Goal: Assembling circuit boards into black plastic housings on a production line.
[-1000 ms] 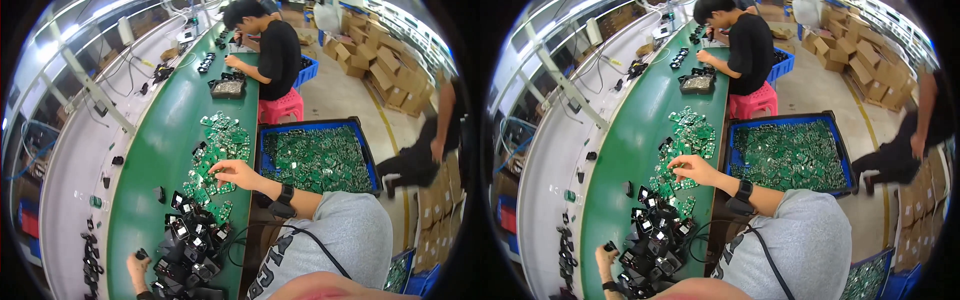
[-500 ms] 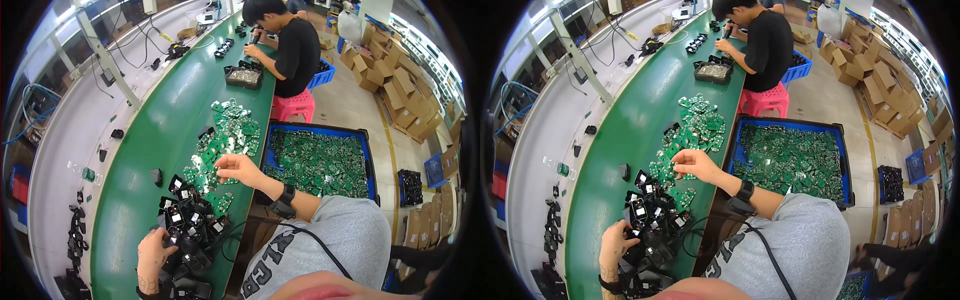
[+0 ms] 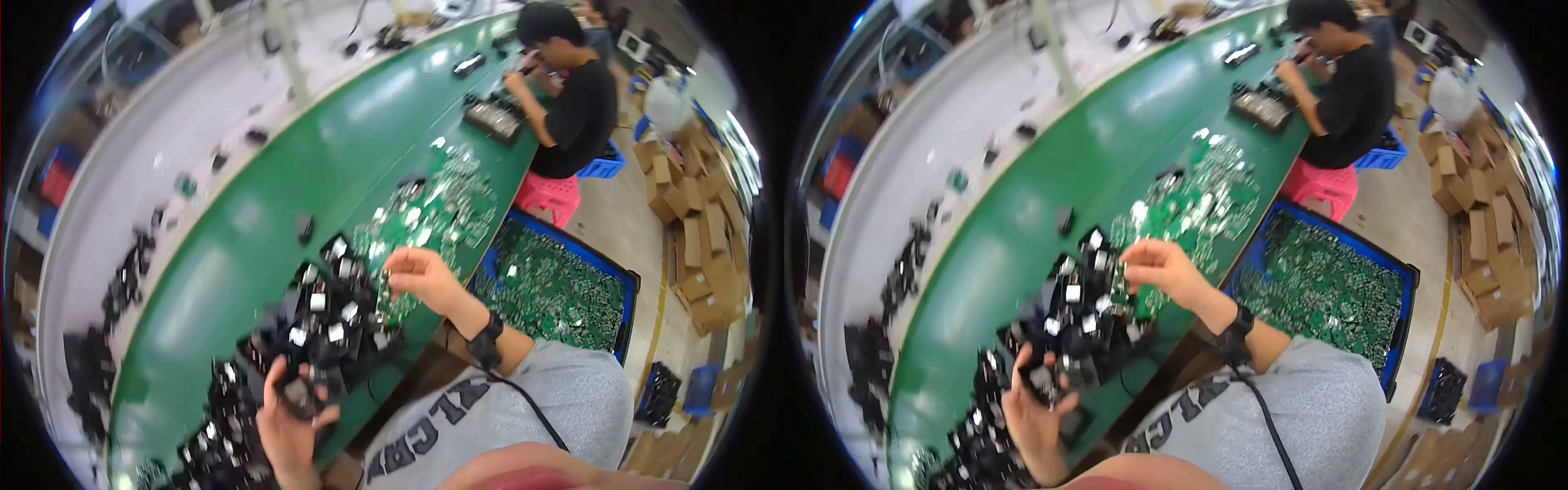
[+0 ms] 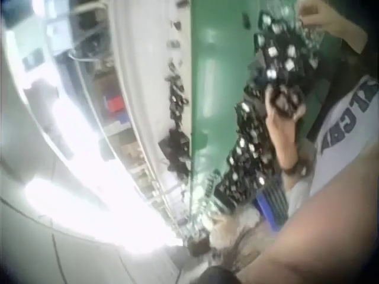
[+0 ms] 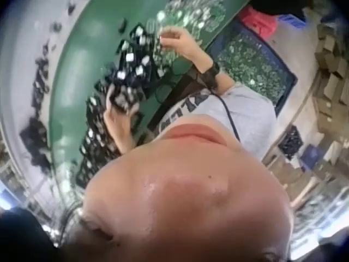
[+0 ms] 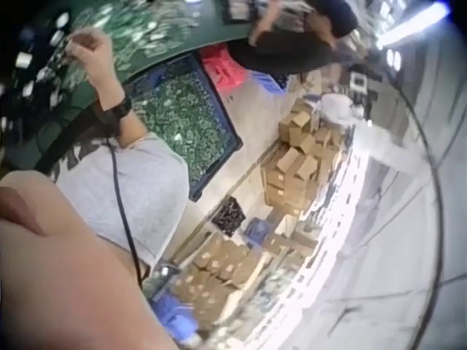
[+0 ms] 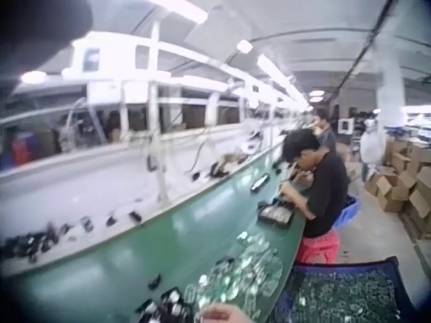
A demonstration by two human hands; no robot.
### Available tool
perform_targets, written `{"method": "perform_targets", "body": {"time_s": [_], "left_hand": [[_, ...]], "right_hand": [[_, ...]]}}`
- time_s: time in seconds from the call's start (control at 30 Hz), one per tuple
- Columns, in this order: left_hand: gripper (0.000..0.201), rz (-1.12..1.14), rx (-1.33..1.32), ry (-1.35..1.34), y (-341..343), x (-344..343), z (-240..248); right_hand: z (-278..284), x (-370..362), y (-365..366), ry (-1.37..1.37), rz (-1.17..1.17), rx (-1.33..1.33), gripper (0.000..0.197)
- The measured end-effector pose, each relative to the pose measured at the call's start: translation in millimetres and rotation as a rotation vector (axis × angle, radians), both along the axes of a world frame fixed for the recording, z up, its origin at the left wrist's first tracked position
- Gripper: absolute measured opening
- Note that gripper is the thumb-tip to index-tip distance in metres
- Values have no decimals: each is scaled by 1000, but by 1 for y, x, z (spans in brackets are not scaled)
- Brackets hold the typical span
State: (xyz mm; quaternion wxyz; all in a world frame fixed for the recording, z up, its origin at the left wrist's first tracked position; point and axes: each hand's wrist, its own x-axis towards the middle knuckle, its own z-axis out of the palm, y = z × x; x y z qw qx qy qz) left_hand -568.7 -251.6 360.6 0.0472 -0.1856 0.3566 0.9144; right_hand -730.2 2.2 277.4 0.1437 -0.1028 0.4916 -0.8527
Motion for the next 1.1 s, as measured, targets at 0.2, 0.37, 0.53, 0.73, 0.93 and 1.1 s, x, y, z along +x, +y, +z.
{"method": "perform_targets", "body": {"time_s": [0.2, 0.37, 0.53, 0.73, 0.93, 1.1], "left_hand": [[61, 99, -282, 168, 21, -19, -28], [62, 83, -261, 173, 13, -15, -41], [62, 54, -231, 181, 12, -10, -48], [61, 38, -350, 192, 14, -12, -50], [64, 45, -403, 183, 13, -13, -58], [74, -51, -139, 211, 19, -13, -52]], "right_hand": [[15, 21, -44, 145, 264, 61, 16], [9, 34, -65, 205, 338, 54, 16], [17, 50, -75, 219, 407, 30, 16], [23, 55, -77, 257, 407, 218, 18], [22, 50, -84, 183, 398, 250, 20], [17, 43, -88, 484, 254, 454, 28]]}}
